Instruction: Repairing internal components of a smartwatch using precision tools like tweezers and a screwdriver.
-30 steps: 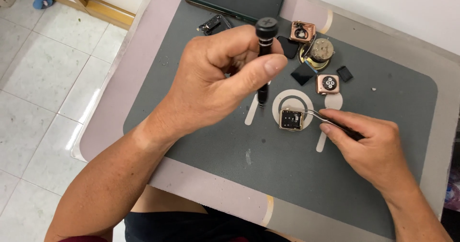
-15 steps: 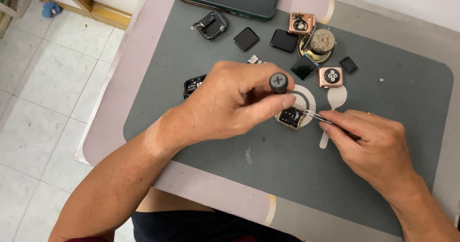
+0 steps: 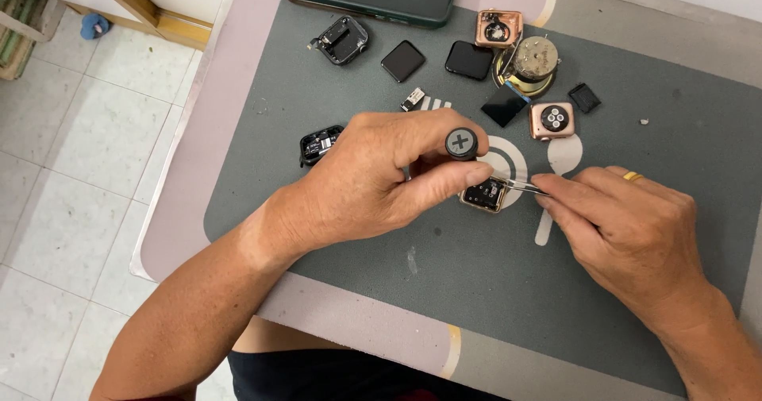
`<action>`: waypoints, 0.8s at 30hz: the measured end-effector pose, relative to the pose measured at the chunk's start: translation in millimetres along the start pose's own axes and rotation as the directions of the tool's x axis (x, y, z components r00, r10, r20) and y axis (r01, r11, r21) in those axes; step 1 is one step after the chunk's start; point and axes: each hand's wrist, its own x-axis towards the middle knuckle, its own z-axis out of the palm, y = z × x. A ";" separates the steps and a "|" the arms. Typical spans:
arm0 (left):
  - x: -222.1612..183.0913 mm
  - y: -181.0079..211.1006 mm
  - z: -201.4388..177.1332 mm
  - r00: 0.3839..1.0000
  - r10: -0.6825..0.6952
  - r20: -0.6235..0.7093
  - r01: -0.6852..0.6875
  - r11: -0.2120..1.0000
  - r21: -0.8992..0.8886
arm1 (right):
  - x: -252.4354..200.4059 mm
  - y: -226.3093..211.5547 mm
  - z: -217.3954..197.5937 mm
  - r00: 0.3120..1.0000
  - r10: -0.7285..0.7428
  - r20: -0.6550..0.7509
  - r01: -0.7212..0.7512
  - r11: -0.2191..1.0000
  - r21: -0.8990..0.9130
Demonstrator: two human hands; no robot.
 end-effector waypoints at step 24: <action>0.9 -1.0 3.2 1.000 0.010 0.000 -0.010 1.000 0.010 | 3.4 0.7 -1.8 0.999 -0.041 -0.010 0.041 0.999 -0.027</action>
